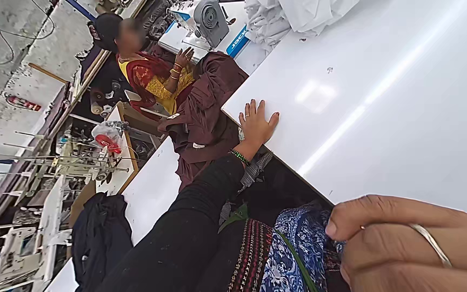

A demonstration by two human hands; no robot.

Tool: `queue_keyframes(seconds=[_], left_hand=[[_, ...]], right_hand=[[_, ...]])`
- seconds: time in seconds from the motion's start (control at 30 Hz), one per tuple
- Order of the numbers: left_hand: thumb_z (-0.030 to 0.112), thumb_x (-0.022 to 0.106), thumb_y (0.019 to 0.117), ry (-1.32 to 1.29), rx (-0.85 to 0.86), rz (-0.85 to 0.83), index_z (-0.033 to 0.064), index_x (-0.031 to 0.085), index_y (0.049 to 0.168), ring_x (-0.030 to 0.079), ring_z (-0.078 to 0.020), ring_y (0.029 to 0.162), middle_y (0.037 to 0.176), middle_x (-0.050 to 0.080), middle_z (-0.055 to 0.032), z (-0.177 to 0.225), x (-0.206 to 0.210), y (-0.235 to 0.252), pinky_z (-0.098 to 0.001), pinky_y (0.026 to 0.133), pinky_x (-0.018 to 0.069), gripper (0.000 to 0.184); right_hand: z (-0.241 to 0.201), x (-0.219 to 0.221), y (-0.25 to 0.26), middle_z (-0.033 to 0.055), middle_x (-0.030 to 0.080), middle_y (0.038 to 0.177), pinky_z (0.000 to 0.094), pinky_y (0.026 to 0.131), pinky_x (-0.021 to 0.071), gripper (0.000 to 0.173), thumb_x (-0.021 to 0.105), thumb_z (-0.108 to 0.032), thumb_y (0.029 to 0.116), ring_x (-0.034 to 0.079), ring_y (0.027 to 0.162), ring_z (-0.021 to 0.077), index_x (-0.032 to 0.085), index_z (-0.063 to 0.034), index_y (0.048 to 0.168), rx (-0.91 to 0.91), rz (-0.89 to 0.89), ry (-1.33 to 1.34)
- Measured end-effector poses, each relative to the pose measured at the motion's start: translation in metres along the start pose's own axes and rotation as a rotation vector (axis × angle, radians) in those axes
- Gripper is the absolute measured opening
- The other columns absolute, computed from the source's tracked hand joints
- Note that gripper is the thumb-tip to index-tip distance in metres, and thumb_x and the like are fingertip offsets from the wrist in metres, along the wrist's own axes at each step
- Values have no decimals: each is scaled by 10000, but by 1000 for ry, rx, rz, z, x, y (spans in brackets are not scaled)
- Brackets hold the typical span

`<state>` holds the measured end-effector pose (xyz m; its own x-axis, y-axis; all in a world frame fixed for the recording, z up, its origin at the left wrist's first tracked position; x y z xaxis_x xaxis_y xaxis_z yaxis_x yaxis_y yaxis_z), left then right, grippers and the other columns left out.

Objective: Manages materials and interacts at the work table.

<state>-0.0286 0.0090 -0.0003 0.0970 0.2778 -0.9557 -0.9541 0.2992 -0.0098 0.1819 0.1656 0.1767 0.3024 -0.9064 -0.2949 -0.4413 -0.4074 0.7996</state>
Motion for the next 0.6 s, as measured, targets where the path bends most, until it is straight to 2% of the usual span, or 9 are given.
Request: queue_keyframes(seconds=[0.07, 0.13, 0.3, 0.33, 0.4, 0.43, 0.5, 0.53, 0.6], left_hand=[[516, 427, 1062, -5, -3, 25, 107, 337, 1603, 165, -406, 1568, 1700, 197, -181, -8, 14, 15, -711, 1192, 156, 683], [529, 458, 1041, -5, -28, 26, 121, 386, 1587, 196, -401, 1562, 1680, 250, -193, -11, 23, 29, -694, 1202, 131, 685], [550, 419, 1037, -52, -9, -83, 163, 381, 1598, 140, -429, 1570, 1685, 208, -226, -8, 15, 30, -691, 1213, 70, 682], [541, 428, 1030, -78, 13, -79, 165, 390, 1595, 140, -448, 1566, 1679, 215, -241, -8, 13, 28, -698, 1209, 66, 679], [538, 453, 1017, -132, 58, -88, 170, 396, 1592, 115, -471, 1564, 1678, 198, -260, -9, 12, 26, -718, 1197, 46, 685], [536, 468, 1011, -150, 87, -101, 173, 398, 1592, 102, -483, 1562, 1679, 185, -267, -11, 12, 26, -727, 1191, 40, 688], [539, 491, 1004, -165, 161, -147, 184, 397, 1592, 97, -484, 1561, 1680, 179, -266, -18, 10, 29, -707, 1202, 45, 693], [522, 508, 1003, -180, 211, -145, 184, 432, 1573, 142, -478, 1555, 1669, 225, -261, -25, 9, 31, -682, 1213, 81, 668], [422, 543, 1009, -242, 323, -89, 155, 551, 1489, 304, -429, 1514, 1617, 380, -213, -45, 7, 39, -612, 1211, 199, 550]], right_hand=[[13, -2, -1, 109, 593, 759, 320, 952, 464, 464, 517, -448, 1046, 619, 821, 216, 645, -30, 891, 11, -13, -53], [27, -4, -1, 76, 601, 779, 302, 947, 478, 487, 500, -510, 1043, 628, 835, 175, 645, -68, 900, 29, -24, -120], [75, -9, -6, 17, 657, 878, 234, 971, 486, 515, 473, -596, 1024, 651, 960, 71, 650, -116, 975, 211, -58, -209], [91, -9, -10, 0, 673, 878, 211, 934, 500, 529, 461, -613, 1018, 654, 948, 42, 659, -124, 989, 274, -45, -211], [132, -5, -23, -50, 668, 839, 157, 794, 523, 544, 449, -646, 1005, 638, 849, -31, 680, -153, 1004, 413, -21, -212], [155, -2, -29, -76, 675, 821, 147, 760, 532, 540, 462, -641, 1002, 633, 808, -57, 700, -156, 993, 495, -13, -206], [198, 7, -40, -104, 685, 796, 154, 724, 536, 503, 539, -568, 984, 620, 745, -68, 731, -104, 946, 700, 0, -158], [216, 14, -43, -118, 683, 791, 159, 720, 538, 435, 576, -498, 973, 624, 731, -63, 722, -90, 937, 801, 11, -107], [247, 29, -40, -143, 679, 758, 175, 716, 563, 187, 587, -268, 961, 652, 703, -35, 690, -118, 914, 943, 98, 51]])
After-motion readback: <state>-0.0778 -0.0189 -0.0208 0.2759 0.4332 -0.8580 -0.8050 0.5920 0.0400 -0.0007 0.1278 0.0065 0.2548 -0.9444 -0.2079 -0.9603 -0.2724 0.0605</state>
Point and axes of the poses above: each hand's wrist, its own y-axis towards the middle knuckle, its own x-axis out of the palm, z = x × y, the point moved 3 cm from there along y, towards the middle knuckle
